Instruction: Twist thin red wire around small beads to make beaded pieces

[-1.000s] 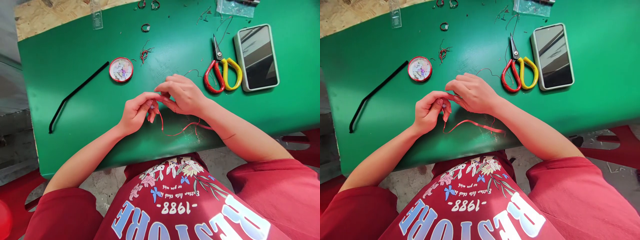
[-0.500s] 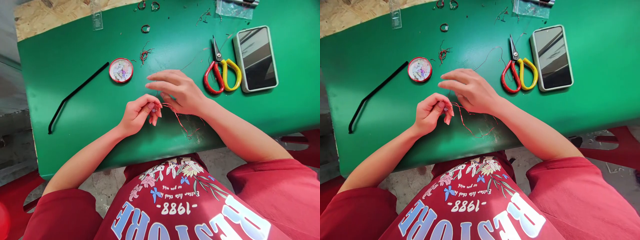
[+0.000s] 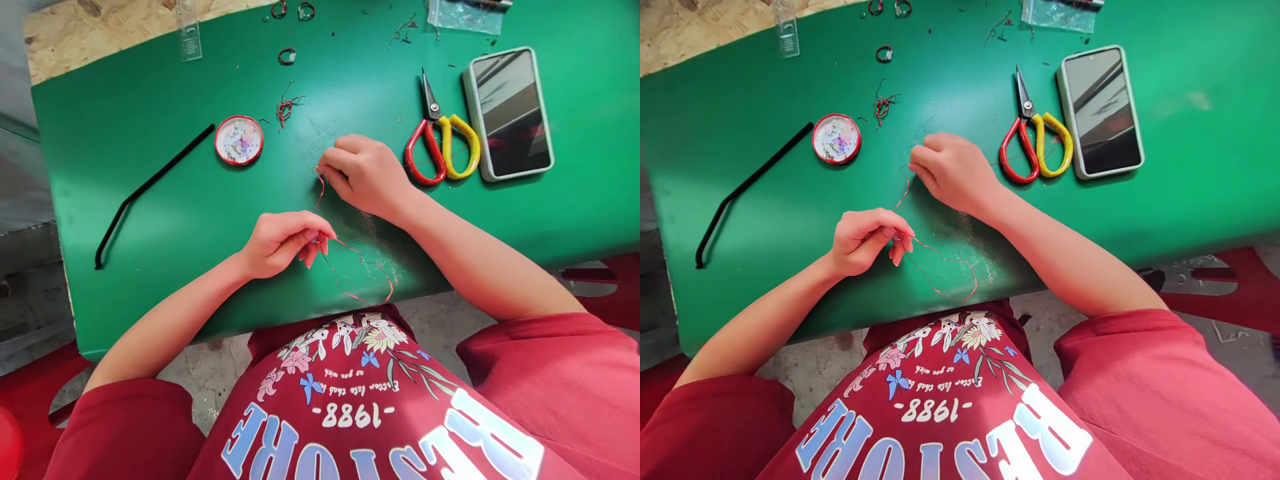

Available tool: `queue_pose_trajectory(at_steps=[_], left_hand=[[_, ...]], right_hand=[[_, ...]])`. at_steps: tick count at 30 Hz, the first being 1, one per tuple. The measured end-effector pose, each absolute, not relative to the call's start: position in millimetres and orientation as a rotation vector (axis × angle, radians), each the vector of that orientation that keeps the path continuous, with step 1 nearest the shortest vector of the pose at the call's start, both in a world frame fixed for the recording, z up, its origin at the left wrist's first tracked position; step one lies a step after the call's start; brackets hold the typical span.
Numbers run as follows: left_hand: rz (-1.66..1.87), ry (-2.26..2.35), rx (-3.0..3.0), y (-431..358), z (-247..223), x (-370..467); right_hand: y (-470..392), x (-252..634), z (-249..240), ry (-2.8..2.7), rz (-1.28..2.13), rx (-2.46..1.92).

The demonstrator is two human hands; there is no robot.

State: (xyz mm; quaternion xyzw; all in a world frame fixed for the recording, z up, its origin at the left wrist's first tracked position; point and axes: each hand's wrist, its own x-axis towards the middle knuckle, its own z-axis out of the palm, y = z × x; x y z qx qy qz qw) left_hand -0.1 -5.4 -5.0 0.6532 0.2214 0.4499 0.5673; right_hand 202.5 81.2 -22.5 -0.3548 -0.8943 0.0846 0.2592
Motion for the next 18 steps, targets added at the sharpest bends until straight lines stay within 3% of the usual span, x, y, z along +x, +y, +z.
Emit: queue_pose_trajectory(at_steps=[5, 8, 12, 18], left_hand=[[1.062, 0.623, 1.435, -6, -5, 2], [1.047, 0.660, 1.363, -6, -4, 2], [1.035, 0.688, 1.315, -6, -2, 2], [1.089, 0.645, 1.245, -4, -2, 2]], right_hand=[[79, 201, -17, -2.383, 0.196, -0.773], [69, 198, -5, -2.449, 0.455, -0.456], [63, 198, 2, -2.475, 0.814, -0.371], [68, 197, 2, -2.456, 0.903, -0.297]])
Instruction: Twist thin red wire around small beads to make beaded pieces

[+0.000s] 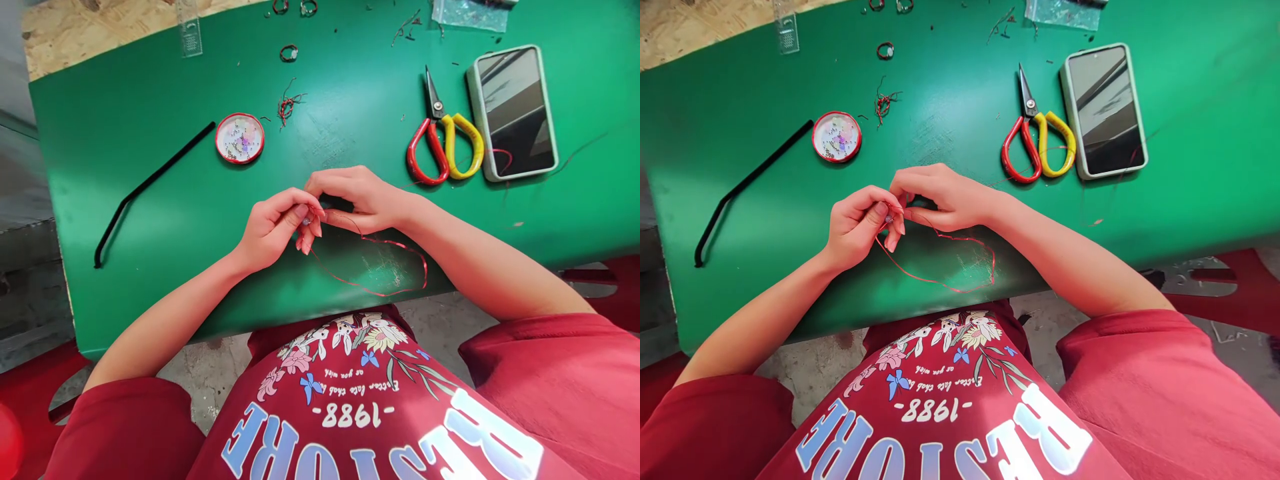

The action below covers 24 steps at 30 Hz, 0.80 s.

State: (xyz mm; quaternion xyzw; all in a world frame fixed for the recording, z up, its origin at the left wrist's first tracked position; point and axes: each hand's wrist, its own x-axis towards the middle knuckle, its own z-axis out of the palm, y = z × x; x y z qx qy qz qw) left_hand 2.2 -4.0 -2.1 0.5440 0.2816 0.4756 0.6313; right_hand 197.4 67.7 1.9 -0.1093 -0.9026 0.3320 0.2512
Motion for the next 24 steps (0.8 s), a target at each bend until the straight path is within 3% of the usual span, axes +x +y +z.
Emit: queue_pose_trajectory(at_steps=[5, 11, 17, 20, 24], left_hand=[[1.122, 0.600, 1.171, -1, -7, 1], [1.168, 0.586, 1.208, -4, -5, 1], [1.097, 0.550, 1.295, -5, -3, 2], [1.047, 0.581, 1.249, -3, -4, 2], [1.003, 0.618, 1.164, 0, -5, 0]], right_hand=[[65, 195, 0, -2.473, 0.774, -0.313], [71, 198, -10, -2.417, 0.419, -0.811], [81, 202, -20, -2.266, 0.313, -1.134], [79, 200, -17, -2.277, 0.254, -1.075], [68, 197, -9, -2.382, 0.374, -0.688]])
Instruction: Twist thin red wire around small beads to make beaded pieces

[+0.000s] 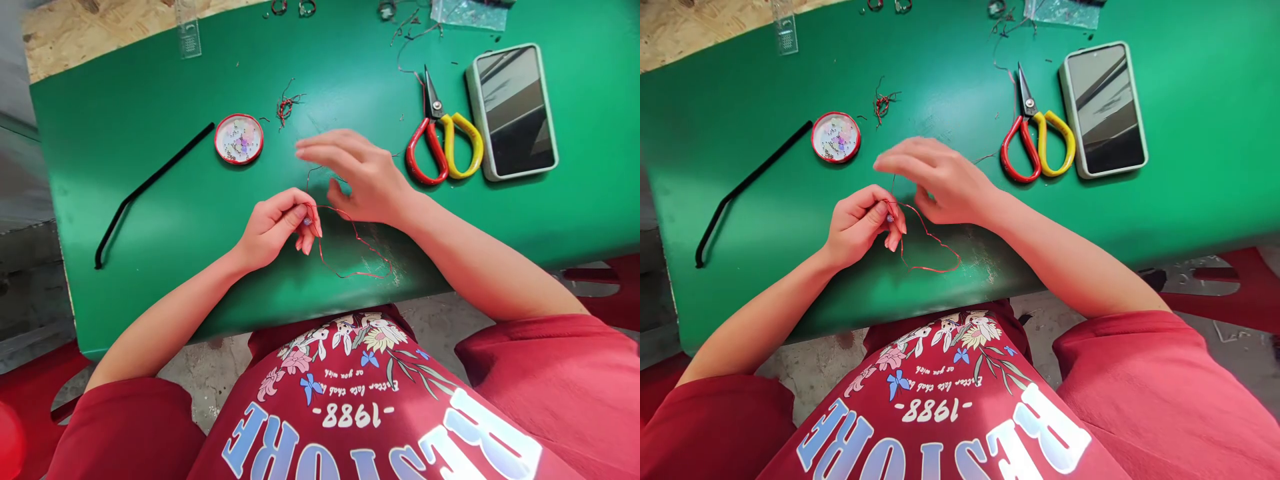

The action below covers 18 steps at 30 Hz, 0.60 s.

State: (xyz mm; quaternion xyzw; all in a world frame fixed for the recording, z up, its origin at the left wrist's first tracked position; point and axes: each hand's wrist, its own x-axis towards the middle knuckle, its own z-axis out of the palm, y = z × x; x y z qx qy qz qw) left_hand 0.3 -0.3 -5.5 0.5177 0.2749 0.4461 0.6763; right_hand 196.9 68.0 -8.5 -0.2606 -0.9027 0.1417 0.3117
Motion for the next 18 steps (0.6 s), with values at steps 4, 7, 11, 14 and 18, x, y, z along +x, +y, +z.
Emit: queue_pose_trajectory(at_steps=[4, 7, 11, 14, 18], left_hand=[[0.997, 0.618, 1.128, 1, -5, 0], [0.996, 0.614, 1.115, 0, -4, 1], [1.028, 0.585, 1.119, -3, -2, 0], [1.052, 0.575, 1.137, -4, -1, -2], [1.080, 0.547, 1.150, -6, 1, -3]], right_hand=[[58, 196, -5, -2.431, 0.556, -0.503], [57, 196, -4, -2.399, 0.586, -0.506], [63, 196, -3, -2.355, 0.612, -0.445], [67, 196, -2, -2.323, 0.648, -0.476], [71, 195, -1, -2.243, 0.640, -0.688]])
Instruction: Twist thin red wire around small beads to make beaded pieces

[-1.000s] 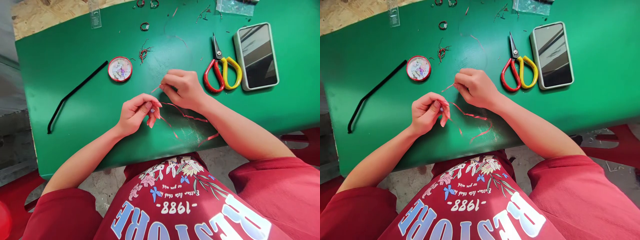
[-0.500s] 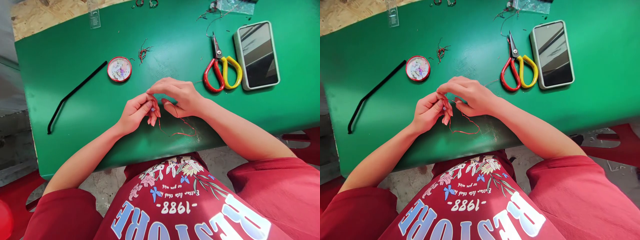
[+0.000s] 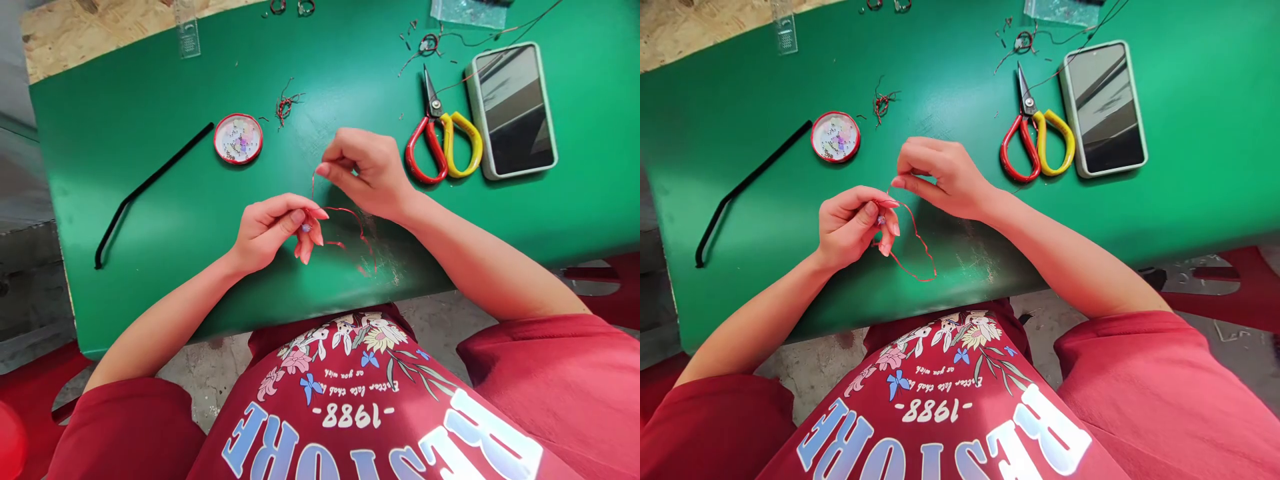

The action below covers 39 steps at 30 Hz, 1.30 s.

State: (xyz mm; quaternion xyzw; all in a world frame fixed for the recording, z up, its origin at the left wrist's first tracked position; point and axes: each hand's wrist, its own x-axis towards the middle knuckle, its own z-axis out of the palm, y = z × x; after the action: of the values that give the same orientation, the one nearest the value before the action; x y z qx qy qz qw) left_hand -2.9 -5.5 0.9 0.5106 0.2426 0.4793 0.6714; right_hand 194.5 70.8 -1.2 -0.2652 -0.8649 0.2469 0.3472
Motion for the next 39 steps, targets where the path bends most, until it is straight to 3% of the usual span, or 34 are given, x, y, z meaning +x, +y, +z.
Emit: queue_pose_trajectory(at_steps=[9, 15, 22, 39], left_hand=[[1.019, 0.533, 1.172, -7, -1, 1], [0.961, 0.653, 1.151, -3, -2, 1], [0.972, 0.685, 1.137, -2, -2, -1], [1.121, 0.578, 1.278, -4, -3, 0]], right_hand=[[85, 200, -15, -2.112, 0.415, -1.127], [71, 200, 3, -2.354, 0.192, -0.844], [62, 197, -3, -2.573, 0.487, -0.402], [62, 188, -6, -2.359, 0.623, -0.865]])
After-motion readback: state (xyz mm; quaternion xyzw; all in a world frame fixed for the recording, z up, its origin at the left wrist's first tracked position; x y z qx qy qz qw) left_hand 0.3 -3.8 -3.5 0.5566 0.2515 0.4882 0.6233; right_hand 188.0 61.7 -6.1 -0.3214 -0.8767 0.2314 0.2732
